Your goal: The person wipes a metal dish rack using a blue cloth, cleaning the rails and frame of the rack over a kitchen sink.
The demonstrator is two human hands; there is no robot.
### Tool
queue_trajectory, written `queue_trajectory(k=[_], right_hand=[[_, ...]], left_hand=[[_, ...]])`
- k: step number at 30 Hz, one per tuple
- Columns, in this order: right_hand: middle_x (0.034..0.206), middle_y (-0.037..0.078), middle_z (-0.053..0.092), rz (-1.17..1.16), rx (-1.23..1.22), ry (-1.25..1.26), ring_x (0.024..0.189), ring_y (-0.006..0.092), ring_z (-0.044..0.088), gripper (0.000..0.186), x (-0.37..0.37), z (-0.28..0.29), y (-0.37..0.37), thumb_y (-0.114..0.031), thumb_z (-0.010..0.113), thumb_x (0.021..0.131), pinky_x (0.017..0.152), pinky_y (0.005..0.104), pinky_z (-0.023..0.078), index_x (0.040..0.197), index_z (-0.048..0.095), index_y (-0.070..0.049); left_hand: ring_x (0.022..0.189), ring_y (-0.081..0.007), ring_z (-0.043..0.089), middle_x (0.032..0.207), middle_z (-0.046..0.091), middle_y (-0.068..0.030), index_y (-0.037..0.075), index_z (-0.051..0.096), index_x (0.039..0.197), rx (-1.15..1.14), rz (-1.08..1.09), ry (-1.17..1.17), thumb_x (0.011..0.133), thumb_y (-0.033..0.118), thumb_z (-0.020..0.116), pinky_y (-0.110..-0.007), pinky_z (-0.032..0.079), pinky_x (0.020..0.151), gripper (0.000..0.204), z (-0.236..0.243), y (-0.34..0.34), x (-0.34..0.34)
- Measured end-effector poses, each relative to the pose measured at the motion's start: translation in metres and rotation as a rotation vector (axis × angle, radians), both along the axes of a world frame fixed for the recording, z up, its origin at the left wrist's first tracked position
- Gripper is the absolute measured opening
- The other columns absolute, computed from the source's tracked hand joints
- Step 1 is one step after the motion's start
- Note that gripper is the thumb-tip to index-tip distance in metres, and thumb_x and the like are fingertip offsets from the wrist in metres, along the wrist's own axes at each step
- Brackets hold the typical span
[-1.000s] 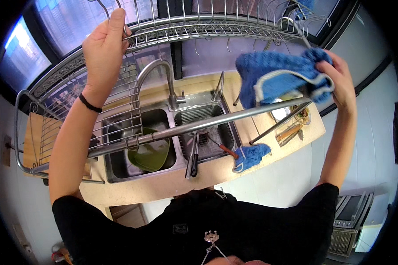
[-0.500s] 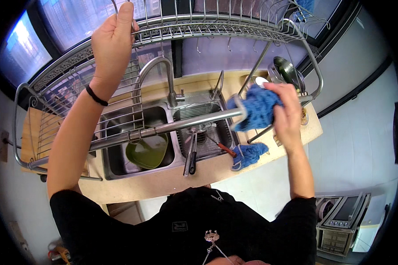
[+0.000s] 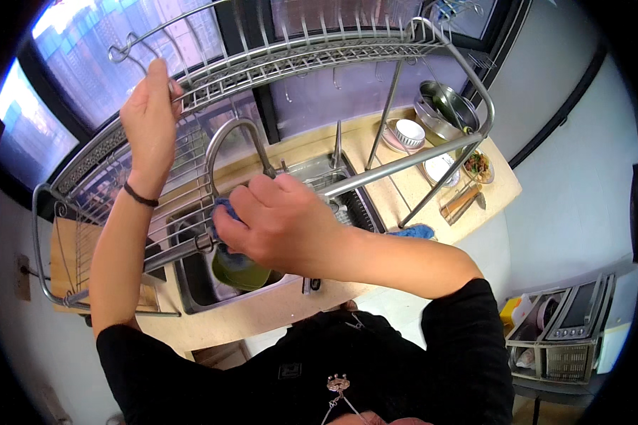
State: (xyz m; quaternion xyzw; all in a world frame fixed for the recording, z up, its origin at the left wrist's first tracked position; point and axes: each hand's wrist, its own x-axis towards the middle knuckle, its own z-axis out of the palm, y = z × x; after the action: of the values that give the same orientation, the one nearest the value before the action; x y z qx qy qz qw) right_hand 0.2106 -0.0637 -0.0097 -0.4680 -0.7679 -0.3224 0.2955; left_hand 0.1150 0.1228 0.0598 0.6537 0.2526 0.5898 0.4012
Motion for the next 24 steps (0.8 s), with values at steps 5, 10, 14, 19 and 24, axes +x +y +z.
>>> queue_trajectory(k=[5,10,14,19,24], right_hand=[[0.086,0.0,0.052,-0.03,0.051,-0.017,0.079,0.0176,0.053,0.03,0.048,-0.004,-0.021,-0.023,0.065,0.072,0.063,0.03,0.041,0.101,0.063,-0.016],[0.096,0.002,0.058,-0.115,0.065,0.009,0.086,0.022,0.058,0.036,0.107,-0.006,-0.055,-0.019,0.066,0.071,0.07,0.0344,0.047,0.106,0.063,-0.017],[0.106,0.007,0.062,-0.184,0.094,0.108,0.095,0.0269,0.06,0.038,0.161,-0.017,-0.082,-0.011,0.068,0.069,0.077,0.038,0.051,0.106,0.062,-0.014],[0.12,0.02,0.056,-0.215,0.383,0.631,0.109,0.0333,0.056,0.035,0.189,-0.065,-0.124,0.002,0.053,0.084,0.097,0.0432,0.044,0.119,0.049,-0.001],[0.114,0.013,0.058,-0.186,0.185,1.511,0.11,0.0225,0.056,0.033,0.138,-0.144,-0.116,-0.007,0.055,0.091,0.099,0.0366,0.044,0.122,0.05,0.0]], left_hand=[[0.047,-0.004,0.034,0.055,0.038,0.005,0.008,0.055,0.07,0.013,-0.018,-0.008,0.1,0.043,0.054,-0.022,0.021,0.044,0.046,-0.003,0.009,-0.004],[0.045,-0.0042,0.032,0.054,0.038,0.0049,0.008,0.054,0.072,0.018,-0.003,0.023,0.101,0.044,0.051,-0.022,0.02,0.044,0.047,-0.001,0.006,-0.005],[0.048,-0.0045,0.036,0.056,0.042,0.0037,0.007,0.054,0.068,-0.015,-0.03,-0.004,0.1,0.043,0.053,-0.021,0.024,0.045,0.048,0.002,0.004,-0.006],[0.049,-0.0048,0.036,0.058,0.043,0.0032,0.008,0.053,0.069,-0.044,0.024,-0.041,0.1,0.043,0.054,-0.021,0.025,0.046,0.047,0.005,0.002,-0.001],[0.05,-0.0049,0.036,0.059,0.043,0.0031,0.008,0.052,0.069,-0.03,0.064,-0.042,0.101,0.044,0.052,-0.021,0.025,0.046,0.048,0.003,0.001,0.002]])
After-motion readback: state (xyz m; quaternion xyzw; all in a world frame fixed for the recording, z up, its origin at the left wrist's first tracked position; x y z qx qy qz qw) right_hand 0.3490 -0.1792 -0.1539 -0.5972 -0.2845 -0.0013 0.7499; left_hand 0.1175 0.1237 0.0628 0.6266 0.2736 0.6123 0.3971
